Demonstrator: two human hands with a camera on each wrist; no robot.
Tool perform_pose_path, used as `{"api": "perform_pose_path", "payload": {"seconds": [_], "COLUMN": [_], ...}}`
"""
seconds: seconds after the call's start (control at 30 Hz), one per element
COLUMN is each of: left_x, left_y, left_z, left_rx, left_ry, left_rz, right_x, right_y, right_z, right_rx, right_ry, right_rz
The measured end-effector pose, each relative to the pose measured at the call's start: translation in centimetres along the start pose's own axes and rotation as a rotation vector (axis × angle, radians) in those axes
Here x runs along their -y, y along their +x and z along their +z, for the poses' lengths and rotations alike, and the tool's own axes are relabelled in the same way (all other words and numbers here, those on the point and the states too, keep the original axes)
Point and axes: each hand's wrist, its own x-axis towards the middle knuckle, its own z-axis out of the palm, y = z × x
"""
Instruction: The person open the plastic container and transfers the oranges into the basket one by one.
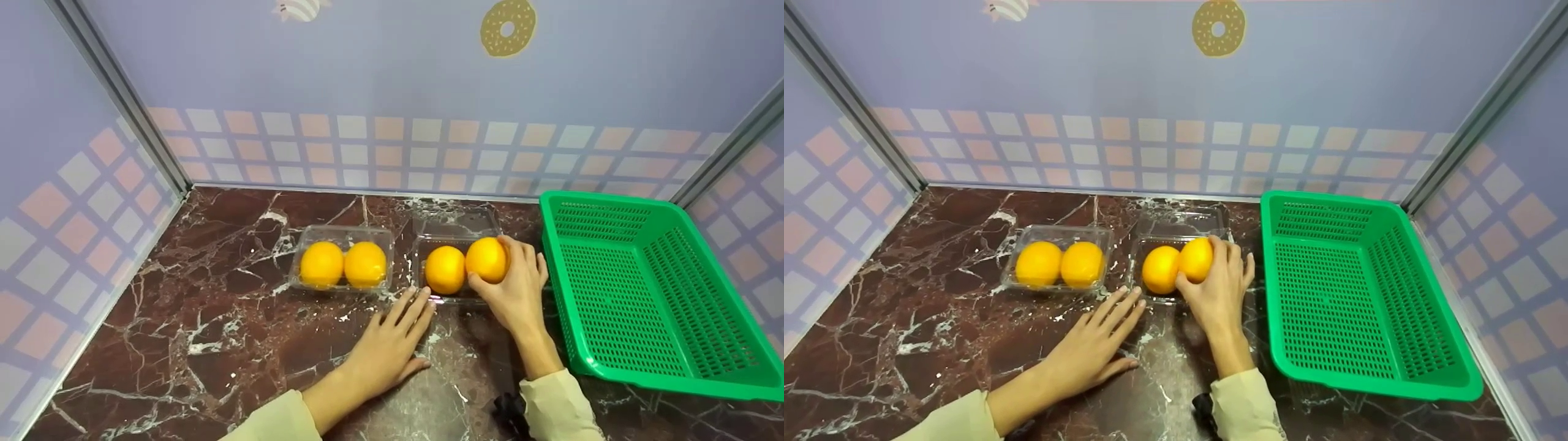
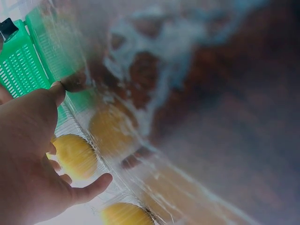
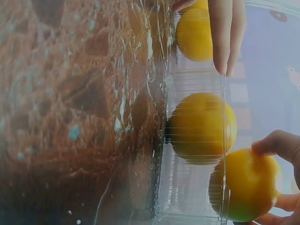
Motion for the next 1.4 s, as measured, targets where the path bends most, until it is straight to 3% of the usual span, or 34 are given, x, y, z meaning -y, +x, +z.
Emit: {"api": "perform_pose_path", "payload": {"seconds": [0.87,1.4], "left_x": [0.0,-0.1], "left_y": [0.0,0.1], "left_z": [0.1,0.0], "left_rx": [-0.023,-0.023], "left_ry": [-0.001,-0.010], "left_rz": [0.008,0.004], "right_x": [0.9,2.6], "right_y": [-0.4,-1.3], "right_z": [-0.5,-2.3], "right_rx": [-0.049,-0.024], "right_ry": [0.037,0.092], "right_rz": [-0.052,-0.056]}}
